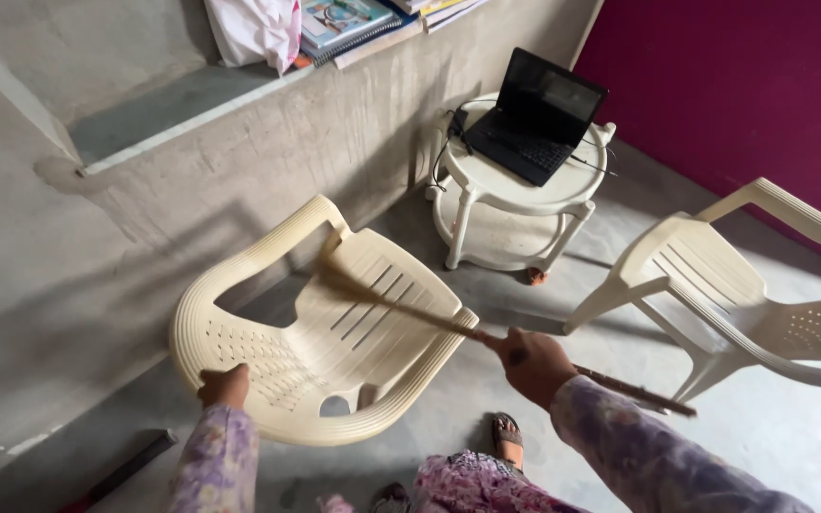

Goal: The person uses a broom to dust a plastic chair and a wall shelf, then moves several books and notebooks from the shelf onto the chair. A laptop remains on a small table nearby.

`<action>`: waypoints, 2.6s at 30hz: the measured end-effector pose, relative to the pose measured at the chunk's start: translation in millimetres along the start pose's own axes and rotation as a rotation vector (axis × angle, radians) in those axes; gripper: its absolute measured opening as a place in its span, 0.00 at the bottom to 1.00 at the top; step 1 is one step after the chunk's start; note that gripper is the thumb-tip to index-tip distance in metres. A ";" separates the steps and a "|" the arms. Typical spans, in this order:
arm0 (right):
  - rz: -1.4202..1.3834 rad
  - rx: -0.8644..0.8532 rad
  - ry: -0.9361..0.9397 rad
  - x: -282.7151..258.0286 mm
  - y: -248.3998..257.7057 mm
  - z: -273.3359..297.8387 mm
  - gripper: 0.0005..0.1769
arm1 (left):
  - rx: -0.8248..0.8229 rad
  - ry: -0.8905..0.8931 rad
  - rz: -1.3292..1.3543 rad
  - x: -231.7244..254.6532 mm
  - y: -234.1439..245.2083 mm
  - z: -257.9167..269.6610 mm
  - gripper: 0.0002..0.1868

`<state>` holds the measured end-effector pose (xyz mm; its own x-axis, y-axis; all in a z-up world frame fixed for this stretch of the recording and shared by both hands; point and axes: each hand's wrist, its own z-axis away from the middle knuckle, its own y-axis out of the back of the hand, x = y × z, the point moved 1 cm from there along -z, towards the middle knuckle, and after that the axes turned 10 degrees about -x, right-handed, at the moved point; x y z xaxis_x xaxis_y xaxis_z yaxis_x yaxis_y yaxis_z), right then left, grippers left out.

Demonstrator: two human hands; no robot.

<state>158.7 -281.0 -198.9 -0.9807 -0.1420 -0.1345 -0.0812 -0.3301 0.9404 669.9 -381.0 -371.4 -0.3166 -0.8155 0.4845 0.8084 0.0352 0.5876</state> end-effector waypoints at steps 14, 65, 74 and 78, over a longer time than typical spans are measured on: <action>0.408 0.153 -0.133 -2.9 43.1 28.0 0.26 | -0.024 -0.188 -0.834 -45.0 -16.3 29.6 0.46; 0.192 0.020 -0.270 43.1 83.7 18.8 0.20 | 0.111 -0.646 -0.776 191.7 40.1 108.0 0.40; 0.282 0.217 -0.055 86.5 19.7 -38.7 0.20 | 0.113 -0.730 -0.820 207.7 44.5 133.4 0.37; 0.497 0.199 -0.212 63.0 68.5 -25.7 0.18 | 0.131 -0.780 -0.826 217.6 45.7 129.6 0.38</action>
<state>95.9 -336.5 -151.0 -0.9222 -0.0382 0.3848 0.3867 -0.0864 0.9181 573.6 -481.9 -155.2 -0.9861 -0.0383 0.1616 0.1661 -0.2477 0.9545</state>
